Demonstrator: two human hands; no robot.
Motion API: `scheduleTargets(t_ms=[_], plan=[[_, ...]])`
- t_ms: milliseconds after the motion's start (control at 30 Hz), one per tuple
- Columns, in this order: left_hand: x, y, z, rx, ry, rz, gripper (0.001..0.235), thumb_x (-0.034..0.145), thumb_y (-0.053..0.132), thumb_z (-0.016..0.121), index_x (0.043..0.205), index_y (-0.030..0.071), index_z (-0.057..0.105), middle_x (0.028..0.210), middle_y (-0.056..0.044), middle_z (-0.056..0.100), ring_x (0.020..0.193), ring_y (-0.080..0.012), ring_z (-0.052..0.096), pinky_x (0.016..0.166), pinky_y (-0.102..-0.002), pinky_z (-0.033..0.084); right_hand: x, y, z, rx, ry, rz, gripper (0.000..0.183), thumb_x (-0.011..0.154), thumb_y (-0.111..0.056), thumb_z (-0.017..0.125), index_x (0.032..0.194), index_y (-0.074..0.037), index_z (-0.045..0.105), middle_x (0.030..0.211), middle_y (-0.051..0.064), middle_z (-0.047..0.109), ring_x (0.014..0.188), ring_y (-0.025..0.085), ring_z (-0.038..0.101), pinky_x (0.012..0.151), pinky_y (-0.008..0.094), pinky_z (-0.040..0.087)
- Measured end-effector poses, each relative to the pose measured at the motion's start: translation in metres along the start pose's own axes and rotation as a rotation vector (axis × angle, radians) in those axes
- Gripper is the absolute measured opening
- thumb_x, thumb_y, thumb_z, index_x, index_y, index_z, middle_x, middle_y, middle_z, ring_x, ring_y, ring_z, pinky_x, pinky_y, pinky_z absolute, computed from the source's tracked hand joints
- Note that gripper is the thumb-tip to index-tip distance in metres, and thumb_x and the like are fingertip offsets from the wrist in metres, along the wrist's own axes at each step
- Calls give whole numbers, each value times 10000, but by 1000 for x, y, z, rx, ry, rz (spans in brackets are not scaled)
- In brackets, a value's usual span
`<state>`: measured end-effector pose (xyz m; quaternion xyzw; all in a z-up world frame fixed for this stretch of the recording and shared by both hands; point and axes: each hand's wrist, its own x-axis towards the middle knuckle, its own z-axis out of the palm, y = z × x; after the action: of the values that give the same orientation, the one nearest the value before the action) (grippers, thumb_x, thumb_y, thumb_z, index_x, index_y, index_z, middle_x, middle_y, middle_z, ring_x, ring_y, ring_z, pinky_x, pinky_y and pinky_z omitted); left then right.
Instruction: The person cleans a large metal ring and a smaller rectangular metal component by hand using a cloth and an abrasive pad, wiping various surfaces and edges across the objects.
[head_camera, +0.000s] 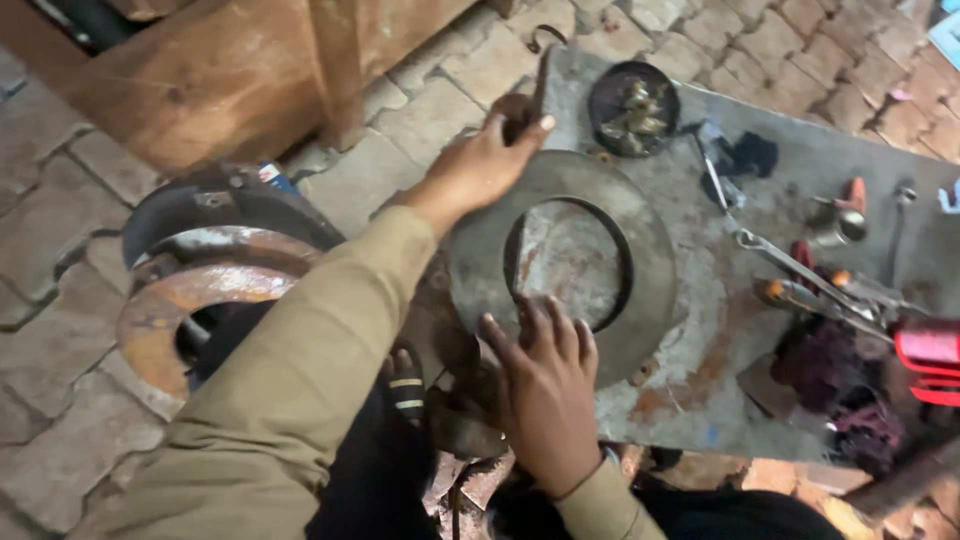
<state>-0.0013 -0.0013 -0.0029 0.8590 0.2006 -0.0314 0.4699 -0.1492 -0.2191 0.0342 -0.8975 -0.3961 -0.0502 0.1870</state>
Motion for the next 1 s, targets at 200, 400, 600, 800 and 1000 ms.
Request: scheduleTargets(t_ms=[200, 400, 600, 800, 1000], plan=[[5, -6, 1, 62, 0, 15, 983, 881, 816, 390, 1451, 21, 480, 1335, -283, 621, 1286, -436, 573, 1061, -482, 442, 22, 47, -43, 75, -90, -44, 369, 913, -170, 621, 1270, -136, 706, 1283, 102, 681, 1160, 311, 614, 960, 457, 455], [-2, 1, -7, 153, -24, -30, 975, 889, 813, 375, 1473, 37, 465, 1328, -300, 618, 1276, -451, 573, 1057, -497, 441, 30, 92, -48, 223, -55, 96, 299, 961, -163, 626, 1240, -99, 712, 1155, 110, 701, 1036, 310, 660, 843, 402, 518], [-7, 11, -6, 207, -22, -41, 908, 893, 775, 398, 1481, 88, 476, 1293, -296, 645, 1247, -443, 599, 1036, -504, 456, 16, 129, -28, 944, -175, 747, 331, 1046, -199, 576, 1210, 55, 710, 939, 241, 663, 799, 250, 559, 710, 434, 431], [-26, 29, 0, 146, 126, 377, 697, 946, 577, 624, 1374, 28, 584, 1284, -220, 684, 1169, -364, 664, 965, -440, 511, 22, 119, -54, 1730, 19, 877, 412, 1002, -251, 499, 1293, 10, 631, 1246, 206, 718, 1128, 282, 727, 929, 354, 604], [-70, 59, 15, -172, -259, 458, 601, 883, 461, 724, 1334, 71, 653, 1202, -87, 753, 1107, -210, 729, 944, -351, 559, 19, 126, -47, 1807, 26, 951, 389, 1030, -255, 522, 1324, -18, 616, 1216, 165, 728, 1070, 257, 711, 830, 343, 519]])
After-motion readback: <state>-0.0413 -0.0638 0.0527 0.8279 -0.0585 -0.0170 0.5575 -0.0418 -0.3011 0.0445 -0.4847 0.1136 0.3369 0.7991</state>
